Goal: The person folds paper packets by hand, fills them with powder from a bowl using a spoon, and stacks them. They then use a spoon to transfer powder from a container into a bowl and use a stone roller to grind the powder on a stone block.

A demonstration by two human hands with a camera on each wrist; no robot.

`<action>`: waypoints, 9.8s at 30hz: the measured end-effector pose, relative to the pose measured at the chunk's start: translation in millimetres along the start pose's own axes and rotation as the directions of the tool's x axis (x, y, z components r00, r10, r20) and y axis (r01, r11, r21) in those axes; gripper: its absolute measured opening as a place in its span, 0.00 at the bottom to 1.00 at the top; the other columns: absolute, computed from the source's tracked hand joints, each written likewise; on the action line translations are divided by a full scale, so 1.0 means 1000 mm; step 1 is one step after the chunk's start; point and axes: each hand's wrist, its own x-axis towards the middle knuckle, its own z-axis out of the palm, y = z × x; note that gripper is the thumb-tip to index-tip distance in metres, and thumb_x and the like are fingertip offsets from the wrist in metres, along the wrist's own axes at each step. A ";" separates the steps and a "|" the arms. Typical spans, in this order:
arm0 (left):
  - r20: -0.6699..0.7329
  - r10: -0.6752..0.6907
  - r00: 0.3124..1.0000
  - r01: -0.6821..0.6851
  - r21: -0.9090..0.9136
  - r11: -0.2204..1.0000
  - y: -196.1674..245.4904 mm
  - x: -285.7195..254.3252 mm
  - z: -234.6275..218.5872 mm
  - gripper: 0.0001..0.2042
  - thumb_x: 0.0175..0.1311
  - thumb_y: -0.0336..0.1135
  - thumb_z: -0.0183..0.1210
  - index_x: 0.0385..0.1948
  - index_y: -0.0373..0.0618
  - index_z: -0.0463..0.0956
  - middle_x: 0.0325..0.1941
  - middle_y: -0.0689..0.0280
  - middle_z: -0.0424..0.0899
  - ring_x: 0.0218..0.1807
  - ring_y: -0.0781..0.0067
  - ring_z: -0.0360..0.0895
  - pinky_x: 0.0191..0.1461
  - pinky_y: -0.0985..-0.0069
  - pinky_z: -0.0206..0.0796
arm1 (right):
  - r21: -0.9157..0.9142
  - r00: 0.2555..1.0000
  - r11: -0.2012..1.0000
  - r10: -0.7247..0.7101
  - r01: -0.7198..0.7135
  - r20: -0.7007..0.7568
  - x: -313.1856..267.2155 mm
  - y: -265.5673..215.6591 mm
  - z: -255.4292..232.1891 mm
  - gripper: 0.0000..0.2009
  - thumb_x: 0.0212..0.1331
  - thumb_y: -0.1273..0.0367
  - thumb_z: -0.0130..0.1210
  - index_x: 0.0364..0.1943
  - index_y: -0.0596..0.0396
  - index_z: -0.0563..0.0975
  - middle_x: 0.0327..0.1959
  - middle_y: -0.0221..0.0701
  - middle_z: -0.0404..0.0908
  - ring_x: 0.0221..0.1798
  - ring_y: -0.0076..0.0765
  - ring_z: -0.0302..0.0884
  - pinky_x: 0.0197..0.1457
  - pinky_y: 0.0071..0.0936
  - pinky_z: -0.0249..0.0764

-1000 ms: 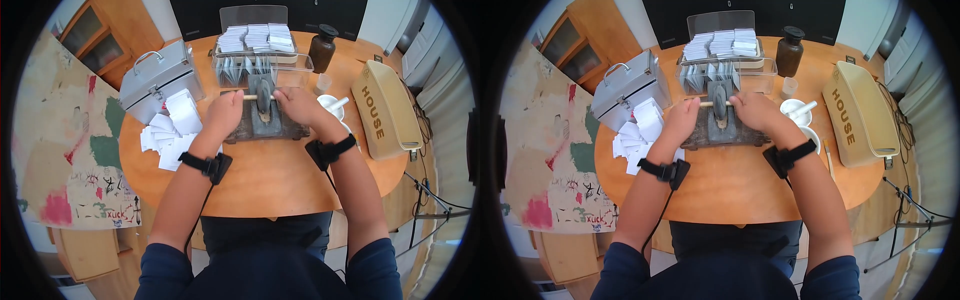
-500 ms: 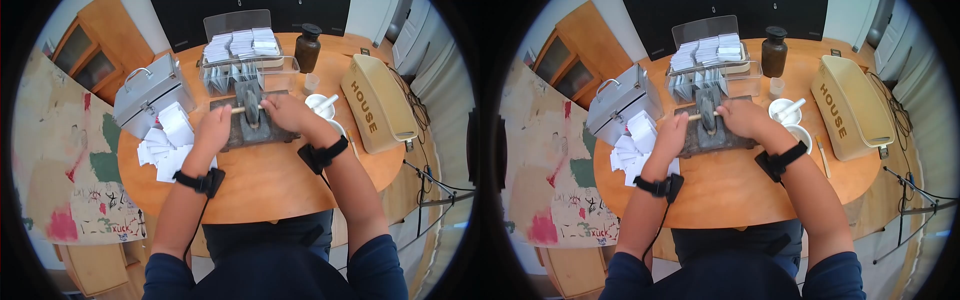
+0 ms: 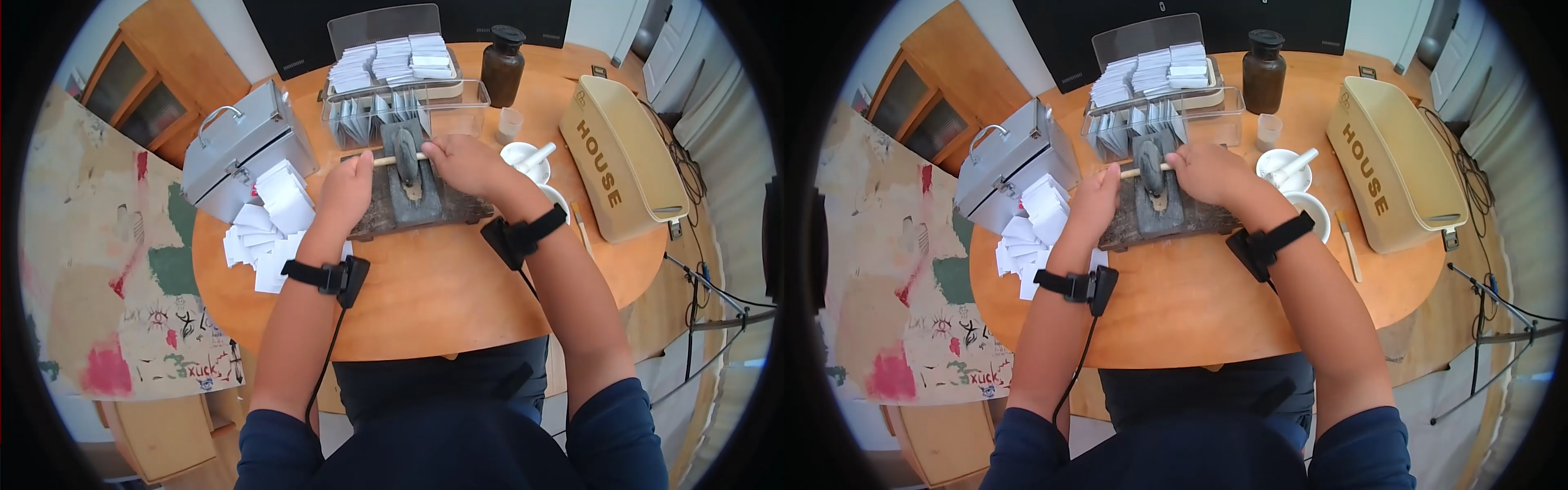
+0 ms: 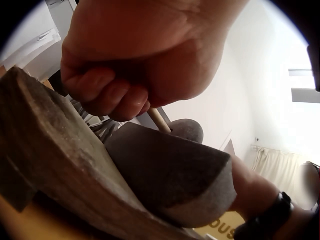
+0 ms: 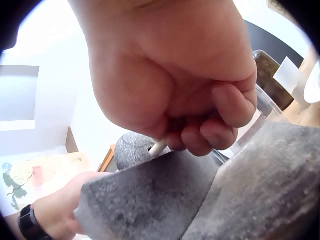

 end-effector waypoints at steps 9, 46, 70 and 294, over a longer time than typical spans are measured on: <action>0.050 -0.020 0.999 0.028 -0.161 0.987 -0.012 -0.003 0.003 0.25 0.74 0.51 0.43 0.25 0.36 0.71 0.19 0.60 0.72 0.25 0.63 0.71 0.35 0.65 0.63 | -0.012 0.988 0.992 0.125 -0.125 0.095 0.000 -0.010 -0.010 0.21 0.71 0.57 0.39 0.39 0.58 0.80 0.40 0.47 0.82 0.47 0.59 0.78 0.52 0.48 0.73; 0.124 -0.049 0.991 0.100 -0.446 0.889 0.012 -0.032 0.003 0.21 0.74 0.51 0.46 0.20 0.52 0.62 0.18 0.78 0.58 0.18 0.84 0.54 0.21 0.79 0.44 | -0.079 0.979 0.986 0.157 -0.147 0.133 -0.025 -0.026 -0.017 0.20 0.71 0.57 0.39 0.39 0.56 0.80 0.40 0.47 0.83 0.47 0.57 0.79 0.52 0.48 0.72; 0.007 0.005 1.000 -0.003 -0.218 0.976 -0.005 0.001 0.009 0.25 0.74 0.50 0.44 0.24 0.35 0.69 0.18 0.58 0.70 0.24 0.64 0.68 0.34 0.64 0.62 | -0.016 0.992 0.992 0.123 -0.122 0.037 -0.011 -0.013 -0.009 0.20 0.71 0.57 0.40 0.39 0.57 0.78 0.38 0.49 0.82 0.45 0.60 0.78 0.50 0.49 0.72; -0.086 0.136 0.987 -0.109 0.265 0.958 0.037 -0.040 0.003 0.26 0.74 0.50 0.37 0.31 0.38 0.78 0.34 0.45 0.81 0.42 0.38 0.77 0.45 0.51 0.68 | -0.172 0.985 0.979 0.134 -0.113 0.113 -0.026 -0.020 -0.027 0.21 0.71 0.56 0.39 0.41 0.57 0.80 0.41 0.47 0.82 0.46 0.58 0.78 0.51 0.48 0.72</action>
